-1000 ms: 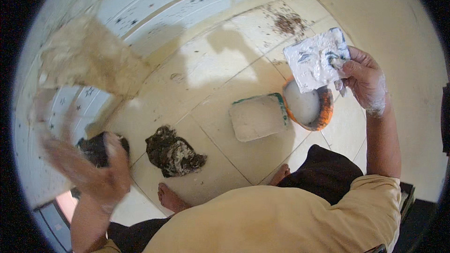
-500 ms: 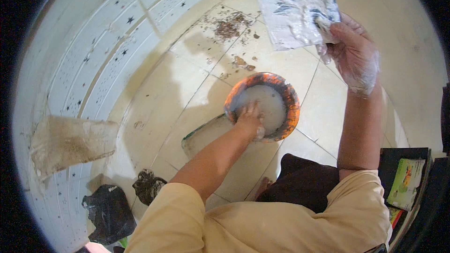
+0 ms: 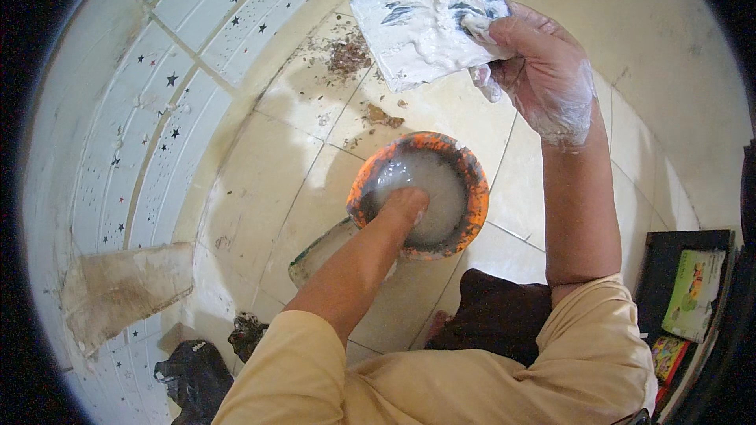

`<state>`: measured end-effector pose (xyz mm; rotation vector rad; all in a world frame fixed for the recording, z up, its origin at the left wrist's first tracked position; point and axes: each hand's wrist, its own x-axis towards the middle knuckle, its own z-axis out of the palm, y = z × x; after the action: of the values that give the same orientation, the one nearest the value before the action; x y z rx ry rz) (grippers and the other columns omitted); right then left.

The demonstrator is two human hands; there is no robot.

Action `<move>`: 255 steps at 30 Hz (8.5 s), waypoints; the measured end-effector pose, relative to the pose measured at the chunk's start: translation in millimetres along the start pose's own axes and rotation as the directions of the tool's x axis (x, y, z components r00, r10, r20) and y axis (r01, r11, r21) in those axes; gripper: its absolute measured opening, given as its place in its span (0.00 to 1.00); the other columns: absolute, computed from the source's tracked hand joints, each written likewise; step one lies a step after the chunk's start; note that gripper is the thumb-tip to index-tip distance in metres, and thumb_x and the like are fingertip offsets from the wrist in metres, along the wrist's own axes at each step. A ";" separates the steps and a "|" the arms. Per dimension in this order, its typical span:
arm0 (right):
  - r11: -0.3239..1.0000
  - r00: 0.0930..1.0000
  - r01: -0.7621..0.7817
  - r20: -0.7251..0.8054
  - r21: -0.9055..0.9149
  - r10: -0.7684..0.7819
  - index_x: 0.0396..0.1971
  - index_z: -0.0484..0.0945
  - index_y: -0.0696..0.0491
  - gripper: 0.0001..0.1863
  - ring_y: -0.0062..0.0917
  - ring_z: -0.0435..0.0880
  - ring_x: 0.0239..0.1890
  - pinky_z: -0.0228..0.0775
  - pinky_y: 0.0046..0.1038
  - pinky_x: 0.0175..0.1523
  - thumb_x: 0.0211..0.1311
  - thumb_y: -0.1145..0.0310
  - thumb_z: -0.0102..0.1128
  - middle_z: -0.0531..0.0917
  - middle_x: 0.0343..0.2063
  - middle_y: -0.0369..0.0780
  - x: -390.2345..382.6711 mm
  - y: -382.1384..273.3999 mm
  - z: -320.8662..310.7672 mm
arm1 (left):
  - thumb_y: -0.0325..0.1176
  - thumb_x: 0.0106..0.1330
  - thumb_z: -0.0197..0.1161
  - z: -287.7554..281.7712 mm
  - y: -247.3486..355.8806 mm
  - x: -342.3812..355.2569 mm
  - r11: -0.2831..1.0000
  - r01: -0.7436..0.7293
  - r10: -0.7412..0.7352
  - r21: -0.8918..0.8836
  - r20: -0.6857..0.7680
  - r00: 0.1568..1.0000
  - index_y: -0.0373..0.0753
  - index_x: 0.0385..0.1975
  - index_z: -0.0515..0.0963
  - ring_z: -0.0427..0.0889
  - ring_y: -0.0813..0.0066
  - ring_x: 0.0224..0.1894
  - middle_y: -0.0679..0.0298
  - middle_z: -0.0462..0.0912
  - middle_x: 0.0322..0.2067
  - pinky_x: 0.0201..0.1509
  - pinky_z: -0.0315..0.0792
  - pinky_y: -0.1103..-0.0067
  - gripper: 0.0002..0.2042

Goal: The person applies a white plaster-like substance to a wall section using a trowel. They repeatedly scoop the material from a container on the floor and spread it onto the wall surface, smoothing it out with the tool.

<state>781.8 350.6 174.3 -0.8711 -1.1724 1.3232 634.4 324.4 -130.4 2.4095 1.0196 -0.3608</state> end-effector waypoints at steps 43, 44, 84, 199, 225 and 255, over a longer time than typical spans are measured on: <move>0.742 0.985 -0.171 -0.121 -0.649 0.121 0.26 0.77 0.60 0.08 0.18 0.75 0.16 0.69 0.22 0.19 0.55 0.71 0.53 0.77 0.16 0.38 6.3 46.5 -17.3 | 0.30 0.55 0.53 -39.4 11.6 -9.4 1.000 0.005 -0.005 0.007 -0.060 0.998 0.35 0.32 0.81 0.80 0.56 0.43 0.51 0.81 0.39 0.47 0.73 0.67 0.11; 0.760 0.986 -0.166 -0.116 -0.628 0.120 0.26 0.77 0.60 0.08 0.18 0.75 0.16 0.69 0.22 0.19 0.55 0.71 0.54 0.77 0.16 0.39 8.0 47.9 -16.8 | 0.31 0.55 0.53 -43.2 12.0 -10.0 0.999 -0.029 0.030 0.025 -0.051 0.998 0.35 0.31 0.81 0.80 0.55 0.42 0.50 0.81 0.38 0.47 0.74 0.65 0.11; 0.868 0.871 -0.487 -0.123 -0.099 0.475 0.40 0.73 0.59 0.11 0.22 0.76 0.24 0.69 0.20 0.27 0.59 0.71 0.49 0.78 0.27 0.38 23.7 108.4 -22.6 | 0.37 0.50 0.67 21.7 -127.0 -272.6 0.806 0.457 -0.583 -0.375 -0.378 0.719 0.33 0.32 0.74 0.75 0.51 0.30 0.53 0.74 0.24 0.36 0.69 0.62 0.15; 0.778 0.710 -0.273 0.428 -0.565 0.560 0.39 0.76 0.57 0.14 0.31 0.78 0.30 0.72 0.29 0.35 0.51 0.74 0.52 0.80 0.32 0.42 106.2 455.3 344.5 | 0.49 0.32 0.76 158.4 -259.6 -509.2 0.334 0.680 -0.940 -0.652 -0.283 0.190 0.30 0.52 0.68 0.70 0.50 0.52 0.47 0.71 0.49 0.59 0.64 0.66 0.44; 0.567 0.706 0.064 0.439 -0.821 0.556 0.37 0.75 0.57 0.14 0.25 0.75 0.22 0.72 0.27 0.27 0.45 0.76 0.54 0.79 0.24 0.38 108.9 409.4 295.1 | 0.37 0.31 0.78 145.9 -256.4 -490.3 0.428 0.517 -0.901 -0.741 -0.304 0.309 0.29 0.54 0.65 0.70 0.48 0.51 0.44 0.68 0.48 0.57 0.67 0.67 0.45; 0.319 0.869 0.376 0.451 -0.870 0.203 0.35 0.70 0.59 0.11 0.29 0.78 0.20 0.70 0.31 0.23 0.51 0.76 0.53 0.77 0.23 0.44 -36.5 433.8 379.9 | 0.40 0.33 0.75 168.3 -264.7 -458.9 0.465 0.385 -0.883 -0.797 -0.387 0.266 0.36 0.42 0.77 0.75 0.60 0.32 0.56 0.76 0.27 0.38 0.71 0.70 0.31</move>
<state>311.6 302.8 -158.0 -1.2802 -2.5314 0.6007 119.3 118.9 -169.5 1.3241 2.2088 0.7838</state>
